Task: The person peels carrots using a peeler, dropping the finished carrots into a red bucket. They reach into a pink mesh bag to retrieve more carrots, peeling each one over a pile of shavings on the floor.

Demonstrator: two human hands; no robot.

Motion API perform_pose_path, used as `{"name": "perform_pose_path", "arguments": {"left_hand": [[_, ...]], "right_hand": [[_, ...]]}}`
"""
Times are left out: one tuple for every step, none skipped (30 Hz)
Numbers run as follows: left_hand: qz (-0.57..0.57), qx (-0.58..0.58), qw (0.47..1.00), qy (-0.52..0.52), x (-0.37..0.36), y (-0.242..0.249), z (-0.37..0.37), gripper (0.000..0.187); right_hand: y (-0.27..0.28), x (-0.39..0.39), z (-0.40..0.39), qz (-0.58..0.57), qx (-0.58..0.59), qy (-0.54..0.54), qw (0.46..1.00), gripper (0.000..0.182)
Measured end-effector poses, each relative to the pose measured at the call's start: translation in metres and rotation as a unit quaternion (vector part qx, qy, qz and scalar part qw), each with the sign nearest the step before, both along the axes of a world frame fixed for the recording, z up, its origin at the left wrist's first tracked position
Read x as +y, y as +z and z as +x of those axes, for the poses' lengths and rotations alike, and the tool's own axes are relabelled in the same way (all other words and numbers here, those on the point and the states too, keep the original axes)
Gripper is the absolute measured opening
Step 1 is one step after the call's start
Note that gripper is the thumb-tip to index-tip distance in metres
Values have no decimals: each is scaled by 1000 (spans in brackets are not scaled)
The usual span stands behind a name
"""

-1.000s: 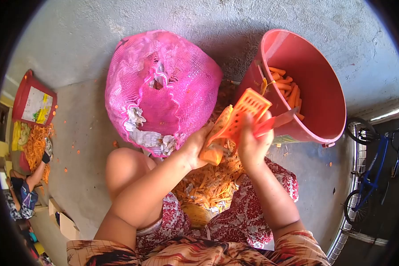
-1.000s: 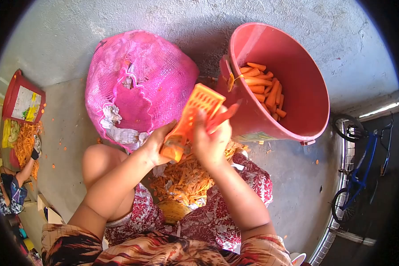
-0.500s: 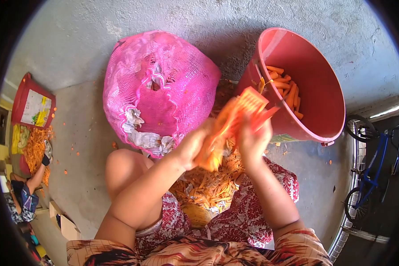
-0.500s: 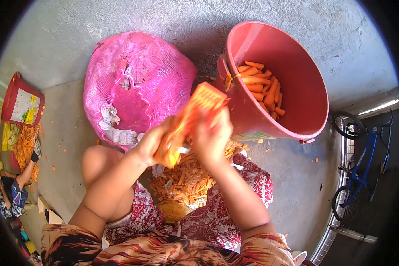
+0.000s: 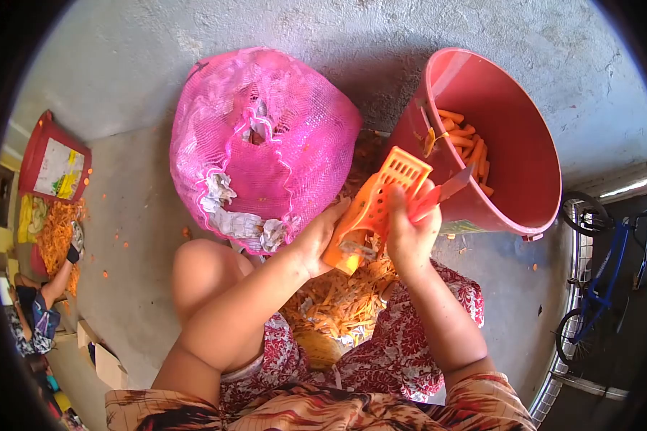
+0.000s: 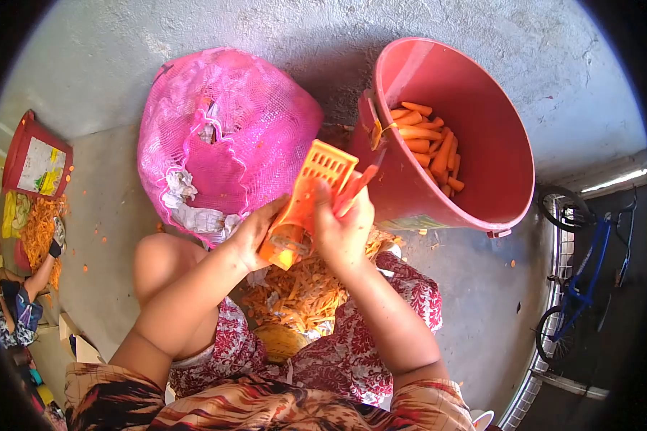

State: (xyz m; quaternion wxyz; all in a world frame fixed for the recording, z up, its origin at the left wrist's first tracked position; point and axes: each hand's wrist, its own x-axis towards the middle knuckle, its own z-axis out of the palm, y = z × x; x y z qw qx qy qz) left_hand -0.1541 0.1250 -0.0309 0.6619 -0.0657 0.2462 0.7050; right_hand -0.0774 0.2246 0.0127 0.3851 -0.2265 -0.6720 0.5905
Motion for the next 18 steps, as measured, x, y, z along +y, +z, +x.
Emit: {"name": "perform_pose_path", "arguments": {"left_hand": [[-1, 4, 1000, 0, 2, 0, 1, 33], [-3, 8, 1000, -2, 4, 1, 1, 33], [-5, 11, 1000, -3, 5, 1, 1, 34], [-7, -8, 1000, 2, 7, 0, 2, 33], [-12, -7, 1000, 7, 8, 0, 3, 33], [-17, -5, 1000, 13, 7, 0, 4, 34], [-23, -3, 1000, 19, 6, -1, 5, 34], [19, 7, 1000, -23, 1, -2, 5, 33], [61, 17, 996, -66, -7, -4, 3, 33], [103, 27, 988, -110, -13, -5, 3, 32], [82, 65, 988, -110, -14, -5, 9, 34], [61, 102, 987, -112, -13, -5, 17, 37], [41, 137, 983, -113, -13, -4, 23, 40], [29, 116, 986, -113, -13, -3, 21, 40], [18, 97, 989, -111, -14, -2, 16, 40], [7, 79, 991, -106, -12, -1, 11, 40], [-8, 77, 994, -75, -8, -5, 8, 40], [-1, 74, 996, -52, -6, -4, 7, 40]], "right_hand": [[-2, -2, 1, 22, -14, 13, 1000, 12], [-5, -3, 2, 46, -22, 18, 999, 15], [-7, -4, 3, 70, -30, 21, 997, 19], [-5, -5, 3, 65, -42, 16, 997, 18], [-4, -6, 4, 87, -52, 11, 995, 18], [-4, -6, 5, 109, -61, 6, 992, 17], [-4, -6, 5, 130, -71, 1, 989, 17], [-4, -6, 3, 144, -58, -20, 988, 13], [-10, 4, 2, 172, -65, -68, 981, 13], [-16, 21, 2, 200, -72, -116, 970, 12], [-15, 48, -5, 177, 9, -150, 973, 8], [-9, 67, -4, 152, 12, -212, 965, 8], [-2, 85, -3, 125, 17, -272, 954, 8], [-3, 98, 4, 51, 33, -257, 964, 9], [4, 94, 6, 54, 35, -264, 962, 8], [8, 83, 6, 67, 44, -225, 971, 9], [8, 67, 6, 77, 52, -186, 978, 11], [6, 51, 4, 64, 60, -138, 986, 11]]}}
